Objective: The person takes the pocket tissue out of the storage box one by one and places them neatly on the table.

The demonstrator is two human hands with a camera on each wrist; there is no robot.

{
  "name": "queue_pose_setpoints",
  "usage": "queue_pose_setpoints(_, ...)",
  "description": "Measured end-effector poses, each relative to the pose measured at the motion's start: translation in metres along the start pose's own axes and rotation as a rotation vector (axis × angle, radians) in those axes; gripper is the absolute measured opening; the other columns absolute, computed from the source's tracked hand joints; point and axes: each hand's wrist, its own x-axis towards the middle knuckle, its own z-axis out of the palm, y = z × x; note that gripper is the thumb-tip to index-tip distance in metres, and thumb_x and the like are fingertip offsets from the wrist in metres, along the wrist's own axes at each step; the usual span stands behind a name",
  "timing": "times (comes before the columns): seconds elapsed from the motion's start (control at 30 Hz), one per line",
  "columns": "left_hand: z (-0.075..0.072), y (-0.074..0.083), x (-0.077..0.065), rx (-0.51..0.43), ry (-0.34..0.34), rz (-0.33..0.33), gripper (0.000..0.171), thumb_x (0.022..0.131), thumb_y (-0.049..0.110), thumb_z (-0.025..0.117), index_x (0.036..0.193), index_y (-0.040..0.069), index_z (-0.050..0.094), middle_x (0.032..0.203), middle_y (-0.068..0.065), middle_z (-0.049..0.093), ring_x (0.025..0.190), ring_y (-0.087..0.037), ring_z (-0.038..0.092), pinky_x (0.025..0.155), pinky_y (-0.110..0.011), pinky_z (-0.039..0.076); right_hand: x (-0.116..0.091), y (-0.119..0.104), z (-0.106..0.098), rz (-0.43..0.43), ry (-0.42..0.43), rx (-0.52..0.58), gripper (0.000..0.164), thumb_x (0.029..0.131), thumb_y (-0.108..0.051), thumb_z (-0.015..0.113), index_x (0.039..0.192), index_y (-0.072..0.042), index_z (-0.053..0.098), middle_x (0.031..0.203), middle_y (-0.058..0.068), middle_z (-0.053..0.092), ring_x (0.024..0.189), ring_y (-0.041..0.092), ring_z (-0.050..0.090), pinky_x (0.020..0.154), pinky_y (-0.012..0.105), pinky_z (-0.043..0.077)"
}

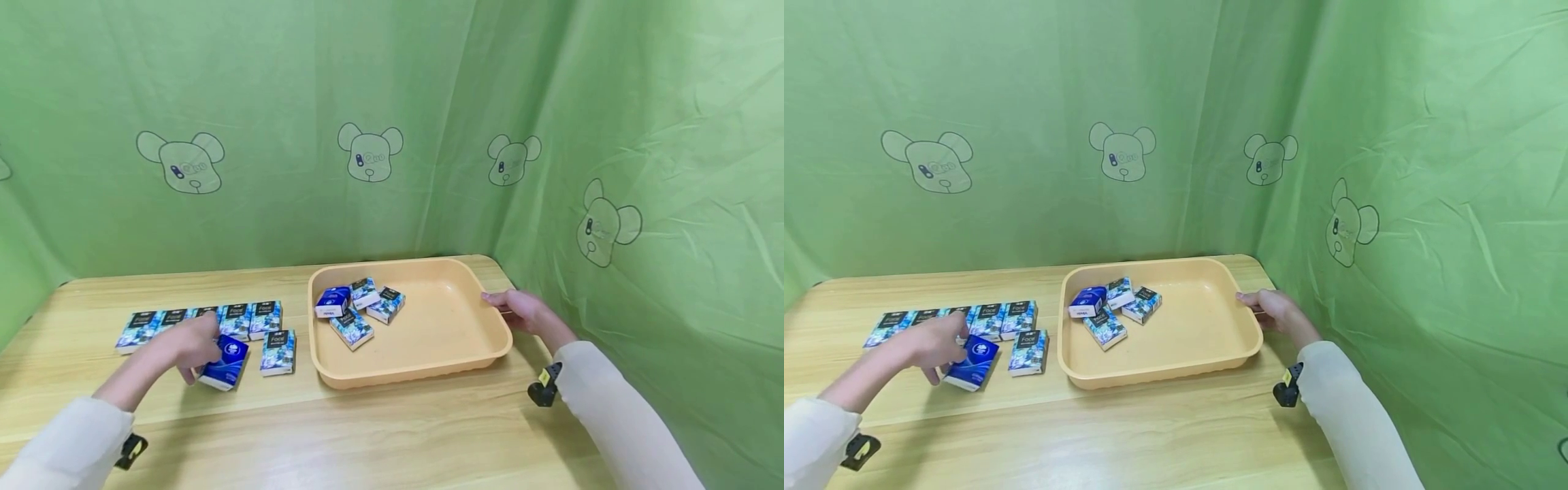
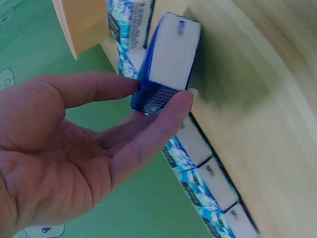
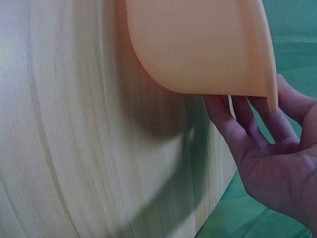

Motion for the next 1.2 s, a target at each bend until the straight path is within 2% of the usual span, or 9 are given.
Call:
queue_pose_setpoints(0.17, 0.005, -0.008, 0.002, -0.009, 0.012, 0.001, 0.054, 0.089, -0.008, 0.054, 0.132, -0.024, 0.026, 0.105, -0.038, 0.056, 0.073, -0.029, 0.066, 0.059, -0.036, 0.063, 0.0, -0.001, 0.0, 0.006, 0.005, 0.012, 0.024, 0.1, -0.027, 0.064, 0.111, -0.006, 0.067, 0.091, -0.002, 0.074, 0.086, 0.013, 0.071, 0.082, 0.032, 0.061)
queue_pose_setpoints(0.3, 0.008, -0.012, 0.001, -0.021, 0.013, 0.018, 0.055, 0.089, -0.006, 0.056, 0.132, -0.022, 0.026, 0.104, -0.035, 0.056, 0.073, -0.029, 0.065, 0.06, -0.036, 0.062, 0.0, 0.0, 0.0, 0.015, 0.022, 0.017, 0.018, 0.1, -0.026, 0.064, 0.105, -0.01, 0.069, 0.091, -0.002, 0.074, 0.086, 0.014, 0.07, 0.082, 0.032, 0.061)
queue_pose_setpoints(0.4, 0.009, -0.013, -0.001, -0.026, 0.009, 0.028, 0.051, 0.091, -0.002, 0.058, 0.13, -0.019, 0.03, 0.1, -0.03, 0.058, 0.075, -0.029, 0.064, 0.06, -0.037, 0.062, 0.0, 0.0, 0.0, 0.013, 0.018, 0.014, 0.018, 0.1, -0.026, 0.063, 0.106, -0.009, 0.068, 0.091, -0.001, 0.073, 0.086, 0.014, 0.07, 0.082, 0.032, 0.061)
queue_pose_setpoints(0.53, 0.009, -0.01, -0.005, 0.002, 0.006, 0.027, 0.051, 0.088, 0.003, 0.069, 0.127, -0.009, 0.038, 0.1, -0.025, 0.059, 0.079, -0.03, 0.062, 0.059, -0.037, 0.062, 0.0, 0.0, 0.0, 0.016, 0.019, 0.009, 0.026, 0.1, -0.027, 0.063, 0.113, -0.005, 0.066, 0.093, -0.001, 0.073, 0.087, 0.014, 0.07, 0.083, 0.033, 0.061)
queue_pose_setpoints(0.63, 0.011, -0.004, -0.007, 0.046, 0.012, 0.023, 0.055, 0.08, 0.001, 0.077, 0.124, -0.002, 0.045, 0.108, -0.026, 0.059, 0.083, -0.031, 0.062, 0.058, -0.037, 0.061, -0.001, 0.001, 0.0, 0.013, 0.015, 0.005, 0.034, 0.1, -0.028, 0.063, 0.12, 0.0, 0.063, 0.094, 0.0, 0.073, 0.088, 0.014, 0.07, 0.083, 0.033, 0.061)
queue_pose_setpoints(0.73, 0.017, -0.001, -0.008, 0.094, 0.028, 0.029, 0.052, 0.076, -0.003, 0.08, 0.118, 0.001, 0.05, 0.111, -0.027, 0.058, 0.084, -0.03, 0.061, 0.056, -0.034, 0.059, -0.001, 0.001, 0.0, 0.01, 0.014, -0.003, 0.04, 0.1, -0.029, 0.063, 0.125, 0.003, 0.061, 0.095, 0.0, 0.073, 0.088, 0.014, 0.07, 0.084, 0.033, 0.061)
queue_pose_setpoints(0.87, 0.024, 0.001, -0.005, 0.122, 0.05, 0.033, 0.047, 0.077, -0.003, 0.081, 0.112, 0.003, 0.051, 0.103, -0.023, 0.058, 0.079, -0.027, 0.059, 0.055, -0.03, 0.056, -0.001, 0.0, 0.0, 0.014, 0.02, -0.009, 0.038, 0.101, -0.029, 0.063, 0.124, 0.001, 0.061, 0.094, 0.0, 0.073, 0.087, 0.014, 0.07, 0.084, 0.033, 0.061)
queue_pose_setpoints(0.97, 0.027, 0.002, -0.004, 0.117, 0.068, 0.045, 0.047, 0.076, -0.001, 0.082, 0.112, 0.003, 0.051, 0.101, -0.021, 0.059, 0.079, -0.027, 0.058, 0.056, -0.03, 0.054, -0.002, -0.001, -0.001, 0.016, 0.022, -0.008, 0.036, 0.101, -0.028, 0.063, 0.122, 0.0, 0.062, 0.094, 0.0, 0.073, 0.087, 0.014, 0.07, 0.084, 0.033, 0.061)
queue_pose_setpoints(1.2, 0.031, 0.006, -0.002, 0.135, 0.111, 0.11, 0.049, 0.076, 0.007, 0.083, 0.114, 0.001, 0.053, 0.094, -0.013, 0.06, 0.077, -0.025, 0.057, 0.06, -0.034, 0.051, -0.002, -0.001, 0.002, 0.006, 0.012, -0.022, 0.046, 0.101, -0.029, 0.063, 0.13, 0.005, 0.058, 0.095, -0.001, 0.073, 0.088, 0.013, 0.07, 0.084, 0.032, 0.061)
